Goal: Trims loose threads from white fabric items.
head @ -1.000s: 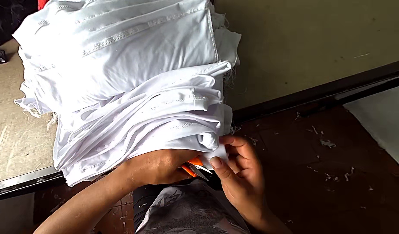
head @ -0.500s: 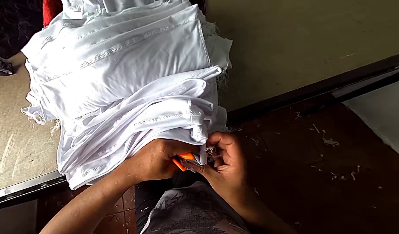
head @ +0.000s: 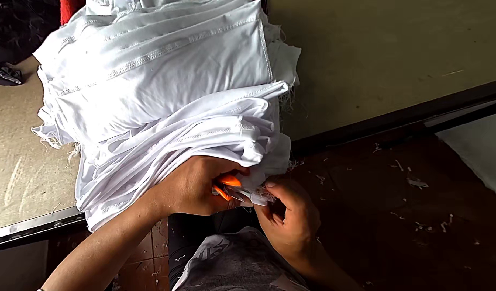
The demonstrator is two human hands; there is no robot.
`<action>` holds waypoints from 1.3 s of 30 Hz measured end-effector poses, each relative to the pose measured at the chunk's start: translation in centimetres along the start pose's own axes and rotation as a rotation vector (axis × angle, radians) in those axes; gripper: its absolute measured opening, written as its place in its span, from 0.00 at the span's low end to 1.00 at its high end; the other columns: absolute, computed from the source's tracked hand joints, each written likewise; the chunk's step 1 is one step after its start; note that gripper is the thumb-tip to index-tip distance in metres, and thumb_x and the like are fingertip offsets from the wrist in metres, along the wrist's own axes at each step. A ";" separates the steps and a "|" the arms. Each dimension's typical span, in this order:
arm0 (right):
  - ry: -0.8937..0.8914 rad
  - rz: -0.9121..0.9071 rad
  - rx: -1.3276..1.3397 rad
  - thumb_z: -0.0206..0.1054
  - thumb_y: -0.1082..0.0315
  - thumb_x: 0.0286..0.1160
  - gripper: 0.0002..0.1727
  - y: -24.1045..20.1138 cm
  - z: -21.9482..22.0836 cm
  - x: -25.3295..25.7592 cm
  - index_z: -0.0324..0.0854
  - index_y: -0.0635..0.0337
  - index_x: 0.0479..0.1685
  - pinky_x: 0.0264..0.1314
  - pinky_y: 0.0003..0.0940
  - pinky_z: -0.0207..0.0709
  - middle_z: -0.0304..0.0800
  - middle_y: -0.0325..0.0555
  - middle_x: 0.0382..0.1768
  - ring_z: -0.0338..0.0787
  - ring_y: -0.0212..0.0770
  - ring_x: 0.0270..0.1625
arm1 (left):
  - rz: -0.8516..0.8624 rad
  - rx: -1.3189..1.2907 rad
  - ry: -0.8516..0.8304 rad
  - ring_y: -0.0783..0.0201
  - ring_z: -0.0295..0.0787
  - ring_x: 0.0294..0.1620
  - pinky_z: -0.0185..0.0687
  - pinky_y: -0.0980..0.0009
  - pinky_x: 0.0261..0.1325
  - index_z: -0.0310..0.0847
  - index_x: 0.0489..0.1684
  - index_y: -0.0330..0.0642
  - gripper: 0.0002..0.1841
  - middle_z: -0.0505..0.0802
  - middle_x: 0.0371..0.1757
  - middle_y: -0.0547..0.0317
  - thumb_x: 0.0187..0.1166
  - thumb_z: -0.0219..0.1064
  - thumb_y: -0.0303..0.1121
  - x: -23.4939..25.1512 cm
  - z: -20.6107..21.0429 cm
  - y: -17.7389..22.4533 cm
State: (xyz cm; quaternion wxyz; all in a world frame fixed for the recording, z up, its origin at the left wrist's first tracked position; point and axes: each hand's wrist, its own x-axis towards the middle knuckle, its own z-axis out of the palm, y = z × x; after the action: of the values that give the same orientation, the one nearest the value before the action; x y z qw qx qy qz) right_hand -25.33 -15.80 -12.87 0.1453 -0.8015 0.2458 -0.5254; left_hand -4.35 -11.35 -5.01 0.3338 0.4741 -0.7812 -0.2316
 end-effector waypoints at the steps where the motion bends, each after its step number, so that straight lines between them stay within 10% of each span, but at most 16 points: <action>1: 0.009 -0.028 0.006 0.70 0.69 0.78 0.14 0.0 0.0 0.1 0.69 0.56 0.53 0.59 0.20 0.80 0.82 0.43 0.46 0.86 0.31 0.52 | -0.001 -0.019 -0.003 0.84 0.83 0.33 0.80 0.88 0.39 0.89 0.52 0.33 0.23 0.92 0.34 0.63 0.68 0.80 0.44 0.5 0.1 0.2; 9: 0.089 -0.129 0.001 0.70 0.74 0.74 0.16 0.1 -0.4 1.2 0.66 0.56 0.51 0.50 0.17 0.76 0.70 0.44 0.47 0.79 0.29 0.45 | 0.074 -0.088 -0.044 0.78 0.88 0.34 0.83 0.82 0.39 0.94 0.38 0.36 0.08 0.94 0.33 0.60 0.67 0.70 0.23 1.9 1.6 0.3; 16: 0.085 0.164 0.278 0.74 0.70 0.69 0.22 0.1 0.3 0.5 0.69 0.43 0.56 0.54 0.14 0.79 0.75 0.30 0.57 0.81 0.20 0.54 | -0.020 -0.503 0.144 0.83 0.76 0.28 0.69 0.87 0.32 0.84 0.26 0.32 0.08 0.85 0.25 0.65 0.77 0.69 0.22 2.7 1.6 -0.6; 20: -0.025 0.188 0.403 0.71 0.69 0.78 0.05 -0.4 -0.2 0.6 0.86 0.52 0.48 0.59 0.16 0.84 0.84 0.34 0.63 0.87 0.23 0.58 | -0.044 -0.465 0.168 0.84 0.76 0.26 0.69 0.87 0.30 0.85 0.26 0.31 0.07 0.86 0.25 0.64 0.76 0.70 0.22 3.0 1.5 -0.4; 24: -0.056 0.264 0.501 0.70 0.68 0.79 0.07 -0.7 -0.2 0.7 0.91 0.50 0.50 0.58 0.18 0.83 0.92 0.29 0.54 0.88 0.24 0.56 | -0.036 -0.361 0.165 0.81 0.78 0.29 0.72 0.87 0.33 0.85 0.36 0.29 0.06 0.86 0.28 0.62 0.74 0.73 0.25 3.1 1.4 0.0; 27: -0.057 0.332 0.569 0.71 0.67 0.78 0.15 -0.7 -0.6 0.7 0.88 0.48 0.61 0.62 0.18 0.85 0.90 0.28 0.62 0.89 0.24 0.61 | -0.054 -0.136 0.063 0.80 0.77 0.37 0.73 0.87 0.40 0.77 0.52 0.33 0.24 0.83 0.36 0.64 0.69 0.80 0.41 2.2 0.4 0.3; 32: 0.026 0.328 0.593 0.72 0.70 0.76 0.18 -0.6 -0.2 0.8 0.88 0.45 0.64 0.67 0.22 0.85 0.91 0.27 0.64 0.89 0.27 0.66 | 0.060 0.036 -0.001 0.76 0.81 0.27 0.76 0.81 0.31 0.87 0.29 0.37 0.02 0.87 0.24 0.62 0.64 0.72 0.25 1.3 0.5 -0.2; 39: -0.004 0.445 0.824 0.71 0.68 0.78 0.15 -0.7 -0.2 1.3 0.91 0.50 0.62 0.60 0.21 0.87 0.94 0.31 0.59 0.93 0.26 0.57 | -0.036 0.152 -0.174 0.79 0.85 0.28 0.79 0.78 0.30 0.89 0.34 0.45 0.05 0.89 0.26 0.69 0.67 0.73 0.35 0.8 -0.8 0.0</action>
State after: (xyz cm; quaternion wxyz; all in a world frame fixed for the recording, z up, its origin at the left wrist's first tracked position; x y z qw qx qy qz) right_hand -24.89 -15.97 -11.44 0.5613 -0.6058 0.1823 -0.5335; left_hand -4.03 -12.12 -4.26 0.2234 0.4900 -0.8140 -0.2177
